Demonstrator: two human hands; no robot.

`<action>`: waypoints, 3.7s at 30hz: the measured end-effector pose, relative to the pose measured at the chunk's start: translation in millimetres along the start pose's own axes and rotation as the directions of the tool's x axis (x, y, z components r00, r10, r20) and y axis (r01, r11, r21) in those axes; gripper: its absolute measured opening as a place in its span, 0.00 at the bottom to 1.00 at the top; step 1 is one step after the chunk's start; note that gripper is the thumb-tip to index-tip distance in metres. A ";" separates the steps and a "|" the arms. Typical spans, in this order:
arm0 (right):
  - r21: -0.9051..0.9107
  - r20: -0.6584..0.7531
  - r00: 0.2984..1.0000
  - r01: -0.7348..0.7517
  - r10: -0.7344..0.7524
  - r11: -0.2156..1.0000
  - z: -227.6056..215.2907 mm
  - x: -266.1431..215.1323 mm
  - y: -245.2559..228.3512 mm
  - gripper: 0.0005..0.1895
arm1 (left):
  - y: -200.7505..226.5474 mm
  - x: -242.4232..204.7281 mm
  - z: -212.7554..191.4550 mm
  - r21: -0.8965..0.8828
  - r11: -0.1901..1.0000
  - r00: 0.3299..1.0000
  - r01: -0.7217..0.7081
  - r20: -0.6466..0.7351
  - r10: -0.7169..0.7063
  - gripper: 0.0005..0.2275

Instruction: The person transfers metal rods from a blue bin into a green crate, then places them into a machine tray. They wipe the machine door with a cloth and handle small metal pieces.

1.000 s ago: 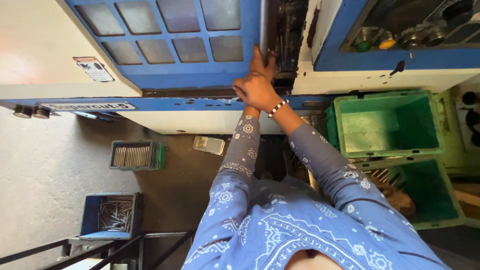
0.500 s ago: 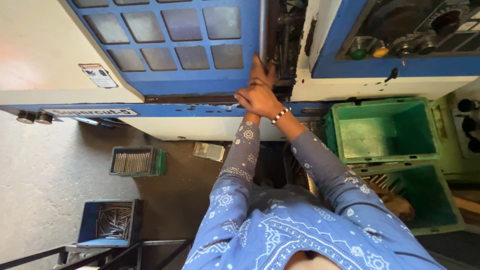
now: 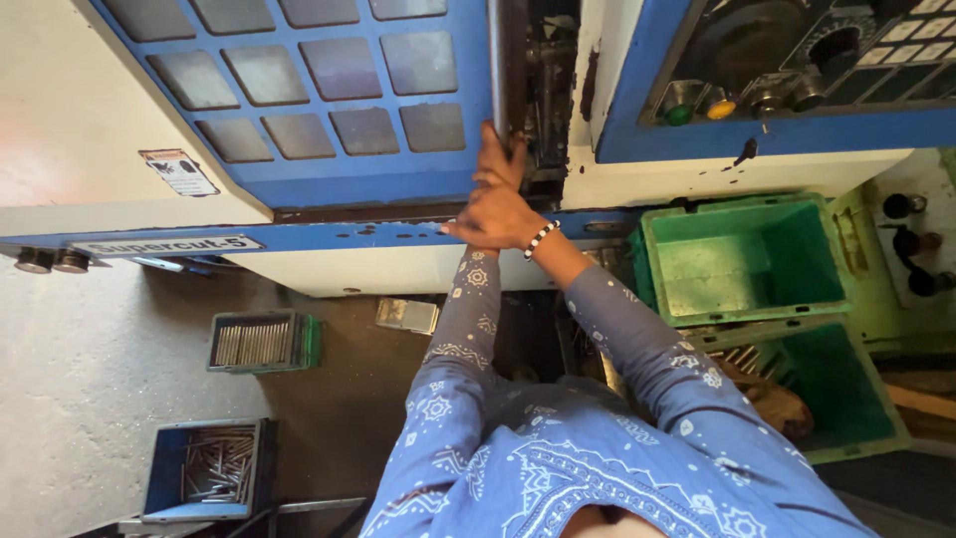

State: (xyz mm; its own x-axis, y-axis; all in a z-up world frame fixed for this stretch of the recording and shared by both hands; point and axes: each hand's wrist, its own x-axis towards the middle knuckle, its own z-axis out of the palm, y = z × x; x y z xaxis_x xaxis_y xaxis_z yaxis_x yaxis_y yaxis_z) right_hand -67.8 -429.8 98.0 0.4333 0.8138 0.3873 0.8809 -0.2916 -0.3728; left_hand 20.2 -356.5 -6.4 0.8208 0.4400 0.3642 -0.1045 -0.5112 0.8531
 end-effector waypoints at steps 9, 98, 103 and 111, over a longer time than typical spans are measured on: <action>0.047 -0.168 0.986 0.025 -0.017 0.999 -9.5 -6.9 -10.8 0.20 | 0.7 5.0 -5.9 0.196 0.966 0.984 -0.169 -0.031 0.178 0.20; 0.083 -0.323 0.946 0.050 -0.020 0.995 5.1 -15.3 -5.2 0.12 | 13.8 -4.3 -14.0 0.213 0.967 0.989 -0.141 0.062 0.131 0.18; 0.130 -0.331 0.943 0.028 0.017 0.991 4.2 -14.3 -9.3 0.12 | 31.9 -8.0 0.9 0.133 0.976 0.981 -0.174 0.115 0.159 0.18; 0.095 -0.284 0.957 -0.031 0.057 0.995 4.3 -7.4 -19.1 0.13 | 21.8 0.5 -23.0 0.028 0.988 0.981 -0.155 0.126 0.150 0.18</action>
State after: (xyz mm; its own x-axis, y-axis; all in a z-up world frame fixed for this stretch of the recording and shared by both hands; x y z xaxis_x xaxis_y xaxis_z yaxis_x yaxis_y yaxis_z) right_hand -88.7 -428.1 98.6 0.5188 0.6199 0.5887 0.8451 -0.2678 -0.4627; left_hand 5.4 -350.5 21.0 0.8601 0.2613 0.4381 -0.2145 -0.5939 0.7754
